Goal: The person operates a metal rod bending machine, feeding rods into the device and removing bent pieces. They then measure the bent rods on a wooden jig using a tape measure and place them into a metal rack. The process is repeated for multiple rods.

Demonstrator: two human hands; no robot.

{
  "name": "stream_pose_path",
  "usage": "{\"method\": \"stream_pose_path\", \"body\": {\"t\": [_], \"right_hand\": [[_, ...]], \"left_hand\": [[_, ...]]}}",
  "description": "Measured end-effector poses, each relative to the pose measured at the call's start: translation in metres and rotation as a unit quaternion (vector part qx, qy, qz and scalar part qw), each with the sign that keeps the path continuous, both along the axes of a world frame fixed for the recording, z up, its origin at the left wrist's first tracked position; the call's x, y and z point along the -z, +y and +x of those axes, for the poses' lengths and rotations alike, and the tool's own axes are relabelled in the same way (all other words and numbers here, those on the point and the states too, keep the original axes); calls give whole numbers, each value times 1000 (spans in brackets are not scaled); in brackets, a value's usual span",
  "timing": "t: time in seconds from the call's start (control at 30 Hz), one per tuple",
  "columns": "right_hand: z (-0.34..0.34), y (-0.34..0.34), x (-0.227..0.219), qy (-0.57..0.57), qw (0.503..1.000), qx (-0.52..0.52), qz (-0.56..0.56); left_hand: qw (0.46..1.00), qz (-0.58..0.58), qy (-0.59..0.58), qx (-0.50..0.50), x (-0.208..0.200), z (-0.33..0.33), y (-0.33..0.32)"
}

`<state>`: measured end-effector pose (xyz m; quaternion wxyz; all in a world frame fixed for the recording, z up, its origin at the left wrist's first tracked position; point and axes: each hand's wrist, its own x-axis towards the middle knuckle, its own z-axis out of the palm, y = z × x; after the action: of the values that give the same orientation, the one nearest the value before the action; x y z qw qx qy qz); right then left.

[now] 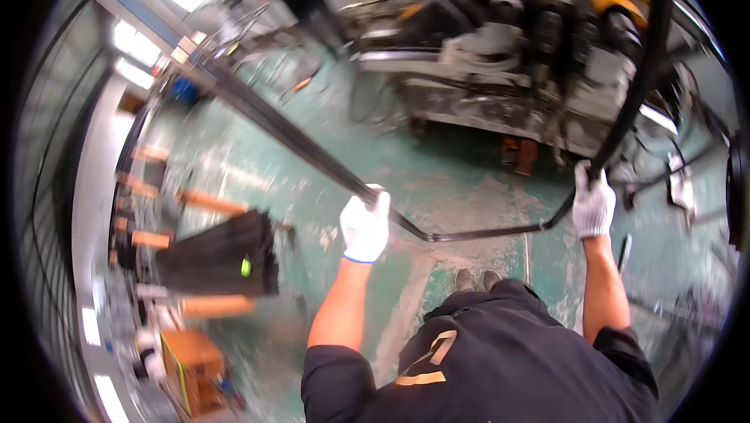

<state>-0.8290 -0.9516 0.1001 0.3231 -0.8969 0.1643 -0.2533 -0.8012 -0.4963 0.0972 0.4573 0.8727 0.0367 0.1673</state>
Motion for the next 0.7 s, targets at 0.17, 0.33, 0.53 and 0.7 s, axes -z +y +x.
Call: {"method": "stream_pose_path", "body": {"t": [0.17,0.33,0.53,0.7], "right_hand": [[-26,64,72,50,988,-108,99],[-67,152,103,58,967,-228,100],[-116,293,112,43,944,-315,94],[-184,430,121,16,919,-378,115]], "left_hand": [[987,73,44,-139,6,-123,49],[959,-9,86,-270,0,-254,111],[920,-16,86,-382,-3,-378,205],[903,-62,25,-425,22,-487,317]]}}
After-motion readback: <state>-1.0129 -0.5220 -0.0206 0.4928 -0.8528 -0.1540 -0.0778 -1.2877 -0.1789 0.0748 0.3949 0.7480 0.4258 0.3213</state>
